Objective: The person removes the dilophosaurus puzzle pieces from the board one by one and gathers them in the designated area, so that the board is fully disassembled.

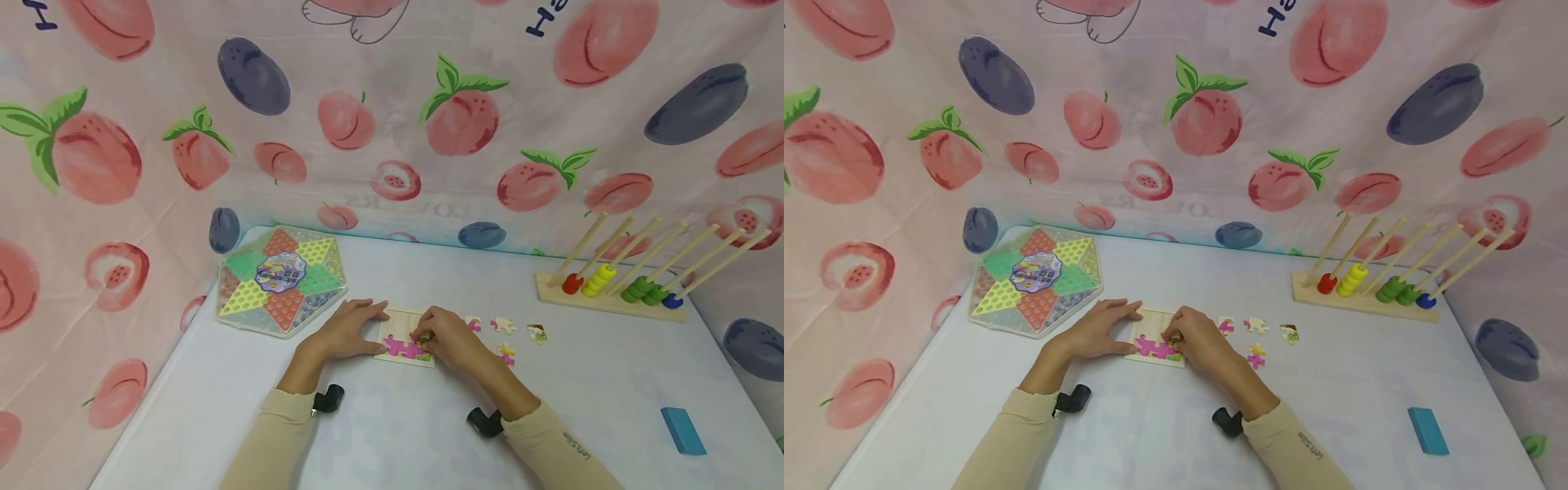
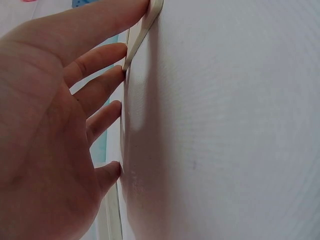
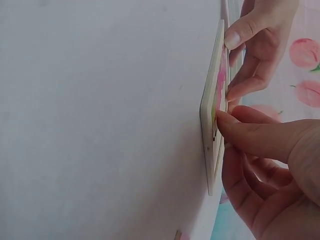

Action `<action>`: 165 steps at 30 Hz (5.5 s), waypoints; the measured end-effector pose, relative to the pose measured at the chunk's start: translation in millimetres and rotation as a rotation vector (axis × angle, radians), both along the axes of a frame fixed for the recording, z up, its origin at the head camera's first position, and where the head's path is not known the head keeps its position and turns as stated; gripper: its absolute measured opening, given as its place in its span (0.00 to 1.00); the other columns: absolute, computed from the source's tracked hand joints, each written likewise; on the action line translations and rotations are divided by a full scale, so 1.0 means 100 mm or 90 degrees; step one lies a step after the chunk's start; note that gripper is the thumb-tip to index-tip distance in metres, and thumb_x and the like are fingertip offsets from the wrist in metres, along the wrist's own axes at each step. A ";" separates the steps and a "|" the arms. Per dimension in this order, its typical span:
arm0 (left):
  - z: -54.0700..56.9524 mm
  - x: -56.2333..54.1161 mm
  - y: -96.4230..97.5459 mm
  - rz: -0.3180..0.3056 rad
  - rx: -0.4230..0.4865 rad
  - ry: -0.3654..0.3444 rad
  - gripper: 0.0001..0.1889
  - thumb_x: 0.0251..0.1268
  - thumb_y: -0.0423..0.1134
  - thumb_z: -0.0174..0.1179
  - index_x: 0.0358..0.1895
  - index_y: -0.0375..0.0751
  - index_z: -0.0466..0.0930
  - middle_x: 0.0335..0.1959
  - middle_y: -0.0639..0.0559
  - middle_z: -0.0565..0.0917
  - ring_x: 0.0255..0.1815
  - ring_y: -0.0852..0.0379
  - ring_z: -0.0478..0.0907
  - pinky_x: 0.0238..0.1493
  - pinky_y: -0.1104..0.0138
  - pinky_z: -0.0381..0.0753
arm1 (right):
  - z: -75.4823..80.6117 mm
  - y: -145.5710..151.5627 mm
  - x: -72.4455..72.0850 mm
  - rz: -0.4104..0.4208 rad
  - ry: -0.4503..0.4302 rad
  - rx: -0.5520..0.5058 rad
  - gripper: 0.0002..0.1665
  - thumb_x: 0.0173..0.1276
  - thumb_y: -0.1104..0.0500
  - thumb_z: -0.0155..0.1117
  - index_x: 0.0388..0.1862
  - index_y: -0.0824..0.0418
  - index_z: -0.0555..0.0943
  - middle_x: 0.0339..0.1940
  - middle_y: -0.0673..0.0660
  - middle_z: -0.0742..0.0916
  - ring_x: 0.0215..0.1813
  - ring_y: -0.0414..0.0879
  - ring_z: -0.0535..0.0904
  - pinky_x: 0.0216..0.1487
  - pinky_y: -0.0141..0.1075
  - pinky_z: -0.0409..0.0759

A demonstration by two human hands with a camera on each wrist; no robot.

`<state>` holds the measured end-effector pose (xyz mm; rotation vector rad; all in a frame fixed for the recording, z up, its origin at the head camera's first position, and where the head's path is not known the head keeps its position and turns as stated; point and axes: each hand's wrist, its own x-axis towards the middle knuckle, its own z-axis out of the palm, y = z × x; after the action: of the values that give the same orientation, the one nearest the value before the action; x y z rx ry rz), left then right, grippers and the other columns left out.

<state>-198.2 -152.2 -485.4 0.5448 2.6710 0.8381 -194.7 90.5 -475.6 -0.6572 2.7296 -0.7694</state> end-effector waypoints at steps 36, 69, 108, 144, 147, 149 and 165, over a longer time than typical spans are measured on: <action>0.00 0.00 0.00 -0.017 0.010 0.014 0.38 0.57 0.47 0.75 0.72 0.43 0.73 0.69 0.51 0.81 0.83 0.43 0.59 0.85 0.41 0.45 | 0.73 1.26 0.20 -0.144 0.158 -0.162 0.11 0.63 0.62 0.75 0.45 0.54 0.89 0.41 0.53 0.92 0.35 0.33 0.82 0.37 0.23 0.85; -0.05 -0.01 0.00 -0.014 0.009 0.009 0.39 0.57 0.47 0.75 0.73 0.43 0.72 0.69 0.52 0.80 0.83 0.44 0.58 0.85 0.41 0.45 | -0.04 2.06 0.29 -0.258 -0.086 0.027 0.15 0.64 0.48 0.75 0.40 0.57 0.88 0.38 0.54 0.90 0.36 0.42 0.82 0.35 0.33 0.78; 0.02 -0.02 -0.01 -0.019 -0.006 -0.009 0.38 0.53 0.45 0.76 0.70 0.48 0.75 0.75 0.52 0.75 0.84 0.45 0.57 0.85 0.44 0.47 | 0.00 1.93 0.26 -0.312 -0.077 0.108 0.09 0.61 0.54 0.76 0.36 0.58 0.91 0.40 0.61 0.89 0.44 0.54 0.81 0.39 0.44 0.77; 0.02 -0.04 -0.05 -0.026 -0.002 -0.037 0.41 0.46 0.48 0.80 0.69 0.52 0.76 0.79 0.51 0.68 0.84 0.43 0.55 0.82 0.43 0.56 | 0.41 1.14 -0.01 -0.193 -0.055 0.006 0.11 0.70 0.49 0.69 0.41 0.56 0.85 0.38 0.54 0.86 0.37 0.46 0.78 0.34 0.33 0.78; 0.00 -0.04 -0.04 -0.024 -0.006 -0.037 0.42 0.47 0.48 0.80 0.70 0.53 0.76 0.79 0.53 0.69 0.84 0.44 0.55 0.82 0.44 0.57 | 0.43 0.97 -0.04 -0.172 -0.043 -0.016 0.10 0.70 0.50 0.69 0.41 0.55 0.85 0.37 0.53 0.86 0.35 0.45 0.77 0.34 0.32 0.78; 0.01 -0.06 -0.03 -0.026 -0.009 -0.033 0.42 0.47 0.48 0.80 0.71 0.53 0.75 0.78 0.54 0.71 0.84 0.45 0.56 0.82 0.45 0.57 | 0.44 0.86 -0.07 -0.158 -0.034 -0.026 0.09 0.69 0.51 0.70 0.40 0.55 0.85 0.37 0.53 0.87 0.35 0.45 0.77 0.33 0.31 0.78; -0.05 0.03 -0.03 -0.012 0.002 -0.041 0.42 0.46 0.48 0.80 0.70 0.53 0.76 0.78 0.51 0.70 0.83 0.42 0.57 0.80 0.42 0.60 | 0.20 0.04 0.02 -0.021 -0.082 -0.021 0.07 0.64 0.58 0.75 0.39 0.53 0.86 0.37 0.47 0.88 0.42 0.40 0.80 0.44 0.32 0.83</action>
<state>-195.1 -155.7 -490.3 0.5345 2.6034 0.8392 -192.6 94.1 -455.4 -0.5503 2.6215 -0.8360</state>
